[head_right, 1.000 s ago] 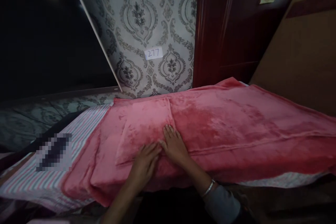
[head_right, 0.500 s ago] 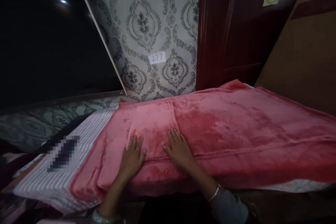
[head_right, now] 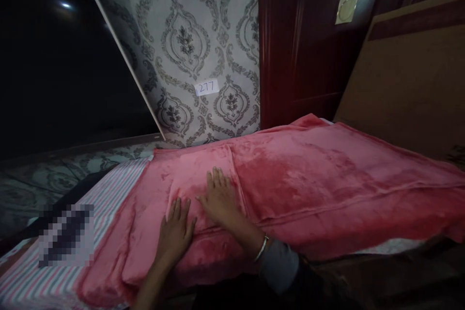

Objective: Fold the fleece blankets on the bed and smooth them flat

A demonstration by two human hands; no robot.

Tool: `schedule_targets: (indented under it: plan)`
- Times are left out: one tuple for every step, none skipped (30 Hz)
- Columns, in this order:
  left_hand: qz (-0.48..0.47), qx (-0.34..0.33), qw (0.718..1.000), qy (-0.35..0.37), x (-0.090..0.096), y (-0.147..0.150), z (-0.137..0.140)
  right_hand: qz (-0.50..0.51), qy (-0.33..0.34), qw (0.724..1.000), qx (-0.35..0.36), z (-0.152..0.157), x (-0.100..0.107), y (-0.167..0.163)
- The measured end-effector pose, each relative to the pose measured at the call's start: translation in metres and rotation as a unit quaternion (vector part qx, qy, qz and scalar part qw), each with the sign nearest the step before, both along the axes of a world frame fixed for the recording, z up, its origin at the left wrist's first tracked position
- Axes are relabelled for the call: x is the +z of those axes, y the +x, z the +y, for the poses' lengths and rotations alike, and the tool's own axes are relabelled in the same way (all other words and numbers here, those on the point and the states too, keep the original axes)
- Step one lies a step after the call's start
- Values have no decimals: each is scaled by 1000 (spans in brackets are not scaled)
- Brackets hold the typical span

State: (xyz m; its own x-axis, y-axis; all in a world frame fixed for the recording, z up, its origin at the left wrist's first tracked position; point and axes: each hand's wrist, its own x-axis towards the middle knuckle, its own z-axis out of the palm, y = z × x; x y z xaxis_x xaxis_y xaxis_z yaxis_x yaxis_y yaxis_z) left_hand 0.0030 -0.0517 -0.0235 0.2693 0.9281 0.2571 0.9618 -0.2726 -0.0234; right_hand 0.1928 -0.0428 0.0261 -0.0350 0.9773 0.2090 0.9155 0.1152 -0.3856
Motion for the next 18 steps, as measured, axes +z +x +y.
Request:
schedule_targets:
  plan:
    - [2, 3, 1000, -8, 1, 1, 0, -9, -18, 1000, -13, 5, -8, 3]
    - [5, 6, 1000, -17, 2, 2, -1, -18, -38, 999, -25, 8, -17, 8]
    - [6, 9, 1000, -27, 3, 3, -1, -27, -55, 998, -34, 11, -25, 13]
    - [8, 13, 999, -37, 4, 4, -2, -34, -66, 996, -39, 13, -32, 18]
    - [7, 17, 999, -48, 5, 4, -3, -39, -71, 996, -42, 15, -38, 22]
    - [5, 21, 998, -58, 7, 4, -4, -42, -73, 995, -44, 16, -41, 24]
    - [0, 22, 997, -70, 9, 3, -4, -45, -73, 995, -44, 16, -43, 25]
    - [-7, 21, 996, -84, 12, 2, -4, -46, -75, 995, -44, 16, -43, 25]
    - [-16, 18, 994, -102, 16, 0, -3, -45, -80, 995, -45, 15, -43, 25]
    - [-26, 14, 992, -121, 22, -2, -1, -43, -83, 995, -44, 15, -41, 24]
    - [-36, 7, 990, -136, 30, -5, 3, -40, -83, 995, -43, 15, -38, 23]
    - [-47, -3, 988, -146, 38, -6, 8, -36, -82, 995, -40, 15, -34, 23]
    - [-58, -15, 987, -147, 48, -7, 16, -32, -79, 996, -37, 16, -29, 23]
    - [-68, -26, 987, -140, 59, -6, 26, -29, -73, 996, -33, 17, -23, 23]
    - [-74, -34, 988, -130, 69, -4, 37, -26, -65, 997, -28, 20, -16, 24]
    - [-76, -36, 989, -121, 79, 0, 51, -23, -58, 998, -23, 25, -8, 25]
    - [-74, -30, 990, -115, 87, 5, 64, -20, -53, 998, -18, 30, -1, 26]
    - [-70, -20, 991, -110, 93, 10, 78, -18, -47, 999, -15, 36, 5, 27]
